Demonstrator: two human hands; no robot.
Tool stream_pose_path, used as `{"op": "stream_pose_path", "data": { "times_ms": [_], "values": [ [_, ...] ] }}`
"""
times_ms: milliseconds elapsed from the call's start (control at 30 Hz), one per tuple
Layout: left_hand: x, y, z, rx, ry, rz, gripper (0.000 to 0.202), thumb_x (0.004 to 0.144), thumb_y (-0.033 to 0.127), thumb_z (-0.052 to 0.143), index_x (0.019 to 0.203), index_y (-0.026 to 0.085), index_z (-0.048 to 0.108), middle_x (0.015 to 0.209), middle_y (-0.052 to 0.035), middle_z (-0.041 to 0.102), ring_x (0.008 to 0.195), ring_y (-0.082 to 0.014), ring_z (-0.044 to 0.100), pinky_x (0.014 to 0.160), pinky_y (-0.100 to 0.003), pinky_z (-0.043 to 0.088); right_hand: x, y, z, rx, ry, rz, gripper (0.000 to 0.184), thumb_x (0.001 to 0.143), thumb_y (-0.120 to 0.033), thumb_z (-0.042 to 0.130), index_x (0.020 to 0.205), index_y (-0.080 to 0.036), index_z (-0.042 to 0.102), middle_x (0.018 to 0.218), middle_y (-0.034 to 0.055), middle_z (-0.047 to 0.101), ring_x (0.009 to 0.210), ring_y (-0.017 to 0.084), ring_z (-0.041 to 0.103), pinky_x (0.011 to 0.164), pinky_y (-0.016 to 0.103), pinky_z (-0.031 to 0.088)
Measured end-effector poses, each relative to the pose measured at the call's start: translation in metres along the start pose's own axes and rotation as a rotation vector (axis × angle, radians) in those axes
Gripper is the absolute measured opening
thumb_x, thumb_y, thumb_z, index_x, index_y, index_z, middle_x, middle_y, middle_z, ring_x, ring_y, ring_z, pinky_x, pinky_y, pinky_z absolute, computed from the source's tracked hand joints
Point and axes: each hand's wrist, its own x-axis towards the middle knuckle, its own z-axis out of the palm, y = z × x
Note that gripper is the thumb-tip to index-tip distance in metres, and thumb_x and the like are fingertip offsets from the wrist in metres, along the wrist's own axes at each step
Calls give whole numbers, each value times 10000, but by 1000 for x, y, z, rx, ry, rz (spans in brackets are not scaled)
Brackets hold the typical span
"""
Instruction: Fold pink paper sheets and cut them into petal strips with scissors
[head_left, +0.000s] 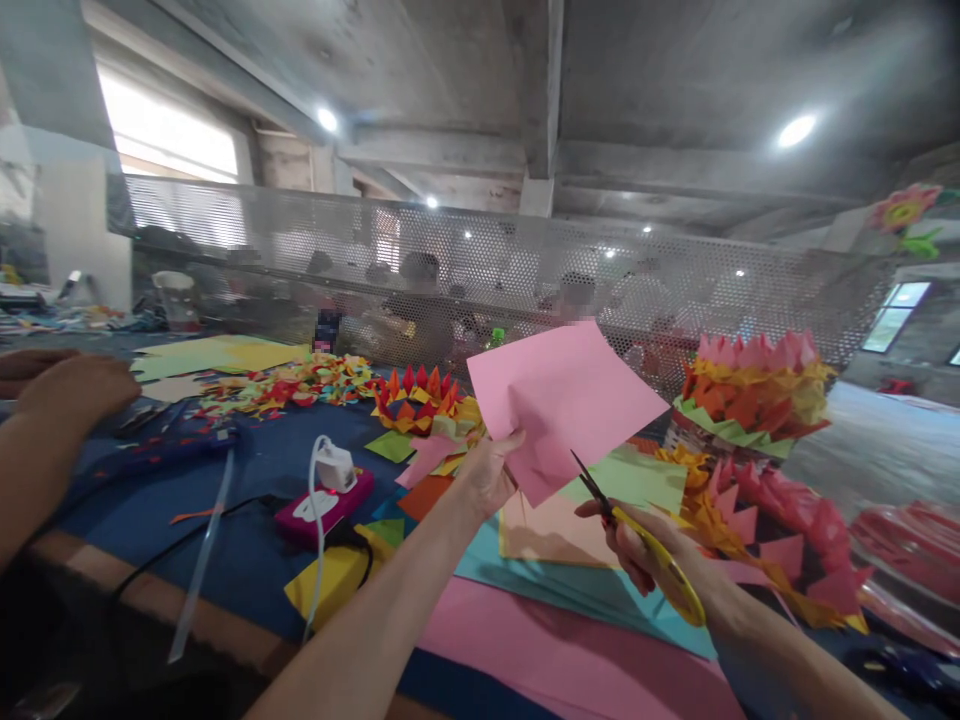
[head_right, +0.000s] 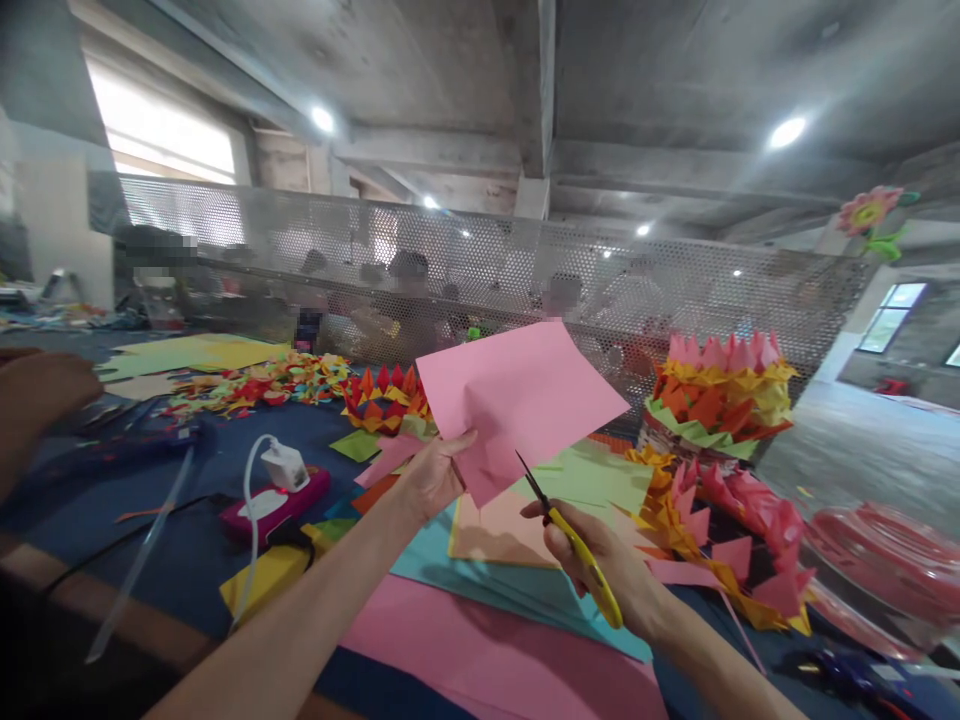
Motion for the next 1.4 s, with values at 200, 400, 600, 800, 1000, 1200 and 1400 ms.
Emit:
{"op": "stream_pose_path", "data": {
  "times_ms": [200,400,600,800,1000,1200,1400],
  "values": [
    [-1,-3,1,-5,-18,-12,355,793,53,577,1139,118,616,1024,-118,703,900,-247,677,901,-431,500,-1,0,1,-47,26,31,548,912,-568,392,1265,-156,473,576,-58,390,432,73,405,411,192,324],
    [-2,-5,3,-30,-23,-16,341,781,25,581,1101,127,639,978,-97,718,878,-218,685,911,-391,500,-2,-5,2,-88,19,3,506,923,-539,392,1235,-156,505,592,-56,389,452,71,414,427,192,357],
    [-1,-7,3,-14,-8,-13,315,779,35,591,1081,109,640,998,-110,712,890,-224,680,926,-405,493,-1,2,3,-78,31,17,529,915,-559,390,1221,-147,519,558,-57,404,430,75,421,403,185,350],
    [-2,-7,3,-3,1,-23,328,775,38,598,1092,114,637,997,-107,713,887,-234,680,925,-426,492,-2,-5,5,-58,44,36,536,906,-565,403,1209,-141,530,512,-70,372,401,75,379,391,187,328],
    [-5,-6,7,36,32,-6,309,770,42,609,1069,111,645,992,-112,713,901,-232,677,929,-402,490,-3,-6,8,0,53,60,544,887,-583,425,1183,-138,533,503,-83,341,380,68,351,373,180,316],
    [-6,-7,8,35,52,-12,265,771,45,612,1027,101,647,945,-110,720,842,-220,684,908,-405,505,-4,-1,12,80,67,83,564,875,-605,427,1173,-134,513,492,-103,296,351,46,263,339,162,220],
    [-6,-7,8,40,38,-9,233,763,48,622,988,94,660,972,-118,716,880,-233,682,927,-405,494,-5,-6,15,18,85,76,591,872,-626,398,1123,-112,546,416,-94,352,317,60,300,340,174,225]
  ]
}}
